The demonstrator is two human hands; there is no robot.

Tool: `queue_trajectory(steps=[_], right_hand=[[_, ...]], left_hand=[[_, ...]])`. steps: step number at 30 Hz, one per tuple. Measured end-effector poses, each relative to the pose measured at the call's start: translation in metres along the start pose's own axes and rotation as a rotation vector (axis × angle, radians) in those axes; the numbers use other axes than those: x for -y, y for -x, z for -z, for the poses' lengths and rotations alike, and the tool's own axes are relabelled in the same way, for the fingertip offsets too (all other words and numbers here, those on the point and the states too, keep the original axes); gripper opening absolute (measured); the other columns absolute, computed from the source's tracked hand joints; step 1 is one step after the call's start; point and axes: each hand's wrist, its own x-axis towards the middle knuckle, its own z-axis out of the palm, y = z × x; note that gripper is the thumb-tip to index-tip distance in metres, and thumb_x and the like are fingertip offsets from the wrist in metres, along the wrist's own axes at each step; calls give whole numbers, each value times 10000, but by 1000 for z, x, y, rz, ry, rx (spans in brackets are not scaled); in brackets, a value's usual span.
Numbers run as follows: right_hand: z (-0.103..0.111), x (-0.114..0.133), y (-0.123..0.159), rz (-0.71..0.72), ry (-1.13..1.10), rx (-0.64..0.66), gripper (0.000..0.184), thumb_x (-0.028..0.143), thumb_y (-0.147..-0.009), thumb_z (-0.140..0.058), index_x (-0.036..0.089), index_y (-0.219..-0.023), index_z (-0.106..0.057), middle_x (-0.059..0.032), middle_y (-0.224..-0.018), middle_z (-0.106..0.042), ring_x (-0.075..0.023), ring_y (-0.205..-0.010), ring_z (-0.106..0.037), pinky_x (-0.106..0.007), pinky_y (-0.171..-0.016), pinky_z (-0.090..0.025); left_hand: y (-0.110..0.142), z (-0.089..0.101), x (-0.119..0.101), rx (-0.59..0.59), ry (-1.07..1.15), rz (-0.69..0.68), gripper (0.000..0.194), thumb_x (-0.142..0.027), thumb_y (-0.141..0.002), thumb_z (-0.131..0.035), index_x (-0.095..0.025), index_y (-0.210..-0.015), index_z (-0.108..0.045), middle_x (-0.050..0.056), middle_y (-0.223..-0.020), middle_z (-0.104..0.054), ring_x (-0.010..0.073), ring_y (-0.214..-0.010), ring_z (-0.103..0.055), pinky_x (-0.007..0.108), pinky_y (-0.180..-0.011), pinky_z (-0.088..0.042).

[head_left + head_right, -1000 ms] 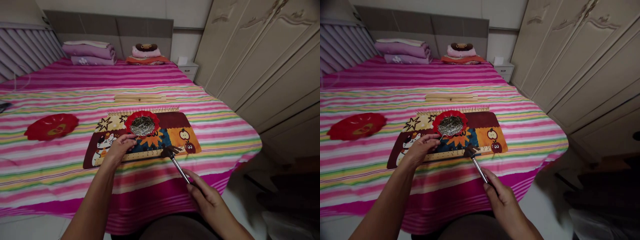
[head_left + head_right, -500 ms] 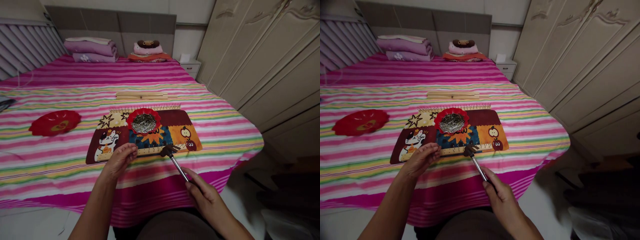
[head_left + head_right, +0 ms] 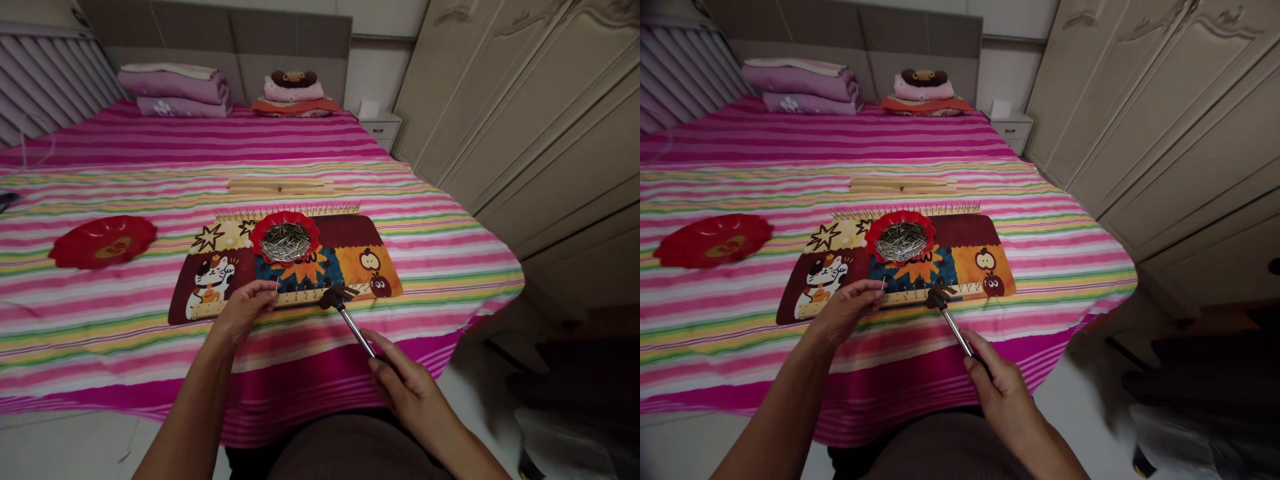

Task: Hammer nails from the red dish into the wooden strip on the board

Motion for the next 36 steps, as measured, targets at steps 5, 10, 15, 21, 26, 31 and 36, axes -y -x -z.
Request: queue_trajectory(steps=[5, 10, 15, 21, 26, 31, 36], right_hand=[[0, 1, 0, -26, 13, 20, 471, 349, -854, -444, 185, -1294, -472, 76, -505, -315, -99, -432, -298, -195, -397, -293], [0, -1, 0, -14, 31, 56, 461, 353, -873, -428, 197, -1306, -448, 75, -532, -266, -101, -454, -279, -201, -398, -256], [1, -3, 0, 0, 26, 53, 433, 326, -881, -418, 231, -1302, -446, 68, -559, -288, -98, -479, -283, -201, -427, -285], [0, -3, 0, -11, 42, 62, 444, 328, -878, -416, 220, -1308, -439, 71, -548, -251, -100, -468, -266, -201, -410, -269], [0, 2, -2, 23, 59, 70, 429, 316, -876, -415, 220, -1293, -452, 75, -543, -269, -99, -458, -271, -202, -431, -302], [-7, 21, -17, 134, 75, 94, 390, 258, -875, -418, 218, -1258, -478, 58, -593, -388, -97, -495, -325, -211, -515, -368], [-22, 44, -41, 236, 59, 128, 399, 207, -880, -394, 213, -1274, -459, 27, -684, -521, -96, -542, -422, -212, -571, -407]], left_hand=[[-7, -3, 4, -73, -122, -85, 271, -350, -545, -709, -147, -675, -584, -46, -530, -555, 62, -494, -479, 198, -522, -395], [-13, -10, 8, -102, -140, -80, 335, -361, -507, -716, -153, -722, -566, -31, -526, -580, 92, -488, -517, 207, -477, -408], [-14, -15, 10, -149, -223, -91, 306, -360, -505, -689, -170, -705, -557, -34, -518, -573, 108, -479, -531, 186, -401, -342], [-17, -13, 19, -164, -432, -184, 216, -357, -583, -620, -189, -715, -593, -35, -564, -596, 111, -543, -558, 200, -493, -391], [-14, -12, 22, -176, -672, -263, 174, -353, -655, -557, -208, -725, -621, -42, -568, -606, 109, -554, -543, 208, -546, -386], [-7, -16, 18, -198, -784, -303, 166, -339, -673, -534, -215, -719, -635, -42, -599, -623, 111, -583, -545, 206, -565, -372], [-8, -16, 21, -208, -770, -300, 175, -345, -672, -527, -210, -709, -632, -49, -575, -608, 104, -556, -524, 196, -542, -364]])
